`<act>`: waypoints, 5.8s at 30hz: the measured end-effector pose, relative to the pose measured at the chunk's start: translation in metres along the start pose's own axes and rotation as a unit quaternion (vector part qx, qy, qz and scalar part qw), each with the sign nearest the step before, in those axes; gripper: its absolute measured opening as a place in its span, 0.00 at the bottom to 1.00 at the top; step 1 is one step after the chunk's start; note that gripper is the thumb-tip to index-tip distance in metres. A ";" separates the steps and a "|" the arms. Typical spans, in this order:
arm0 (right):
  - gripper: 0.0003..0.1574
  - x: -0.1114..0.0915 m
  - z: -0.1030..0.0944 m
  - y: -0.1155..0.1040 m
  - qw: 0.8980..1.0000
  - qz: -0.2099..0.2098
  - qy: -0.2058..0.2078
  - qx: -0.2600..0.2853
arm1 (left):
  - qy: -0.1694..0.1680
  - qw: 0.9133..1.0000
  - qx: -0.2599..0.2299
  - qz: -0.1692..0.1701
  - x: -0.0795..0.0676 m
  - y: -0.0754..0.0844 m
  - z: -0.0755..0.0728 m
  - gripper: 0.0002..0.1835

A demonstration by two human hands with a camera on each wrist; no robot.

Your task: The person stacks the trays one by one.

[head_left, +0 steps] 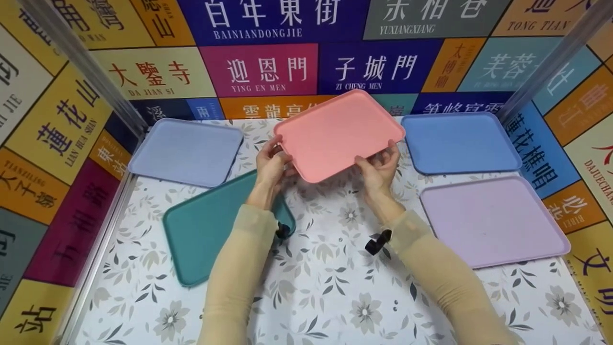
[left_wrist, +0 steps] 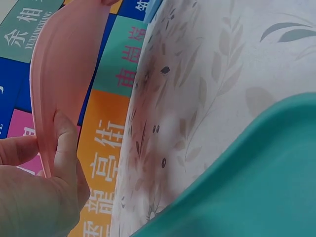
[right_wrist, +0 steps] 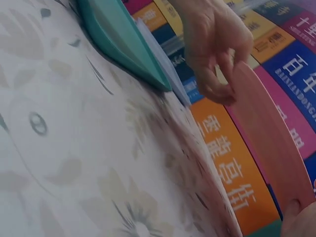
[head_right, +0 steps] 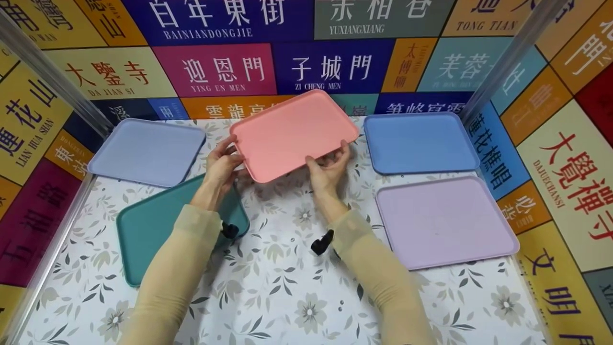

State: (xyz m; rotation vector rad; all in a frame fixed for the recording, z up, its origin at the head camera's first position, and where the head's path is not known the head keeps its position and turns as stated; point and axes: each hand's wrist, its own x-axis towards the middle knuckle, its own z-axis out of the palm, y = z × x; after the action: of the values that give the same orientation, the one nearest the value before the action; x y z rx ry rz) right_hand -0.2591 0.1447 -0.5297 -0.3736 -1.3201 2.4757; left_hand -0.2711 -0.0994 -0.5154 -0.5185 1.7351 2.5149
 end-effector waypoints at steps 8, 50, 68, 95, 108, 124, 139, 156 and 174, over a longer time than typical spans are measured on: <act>0.59 -0.016 0.004 0.008 0.999 0.028 -0.011 -0.017 | 0.001 1.000 0.001 0.011 -0.002 -0.002 0.003 0.44; 0.55 0.048 -0.073 -0.078 0.934 0.148 -0.308 -0.102 | -0.262 0.950 0.167 -0.027 0.011 0.036 -0.025 0.44; 0.49 0.084 -0.072 -0.073 0.929 0.158 -0.300 -0.149 | -0.243 0.949 0.201 -0.025 0.018 0.020 -0.014 0.45; 0.52 0.118 -0.062 -0.038 0.865 0.155 -0.263 -0.398 | -0.176 0.915 0.362 0.013 0.050 -0.008 0.006 0.46; 0.49 0.121 -0.063 -0.029 0.842 0.133 -0.257 -0.456 | -0.172 0.814 0.555 0.016 0.101 -0.035 0.010 0.46; 0.46 0.119 -0.064 -0.026 0.829 0.127 -0.251 -0.484 | -0.171 0.812 0.553 -0.073 0.052 0.000 0.032 0.39; 0.42 0.111 -0.052 -0.034 0.794 0.101 -0.236 -0.552 | -0.151 0.817 0.556 0.012 0.054 -0.015 0.021 0.34; 0.31 0.084 -0.010 -0.057 0.693 -0.026 -0.301 -0.655 | -0.150 0.823 0.546 0.043 0.020 0.027 0.007 0.24; 0.28 0.018 0.039 -0.034 0.756 0.101 -0.372 -0.529 | -0.163 0.794 0.581 0.074 -0.018 0.069 -0.090 0.19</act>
State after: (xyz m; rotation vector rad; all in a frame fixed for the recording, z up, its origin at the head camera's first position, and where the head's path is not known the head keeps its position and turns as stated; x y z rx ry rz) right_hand -0.2847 0.1403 -0.4814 0.3435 -3.0997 1.7265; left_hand -0.2473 -0.2048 -0.4763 0.1522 2.6640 1.0028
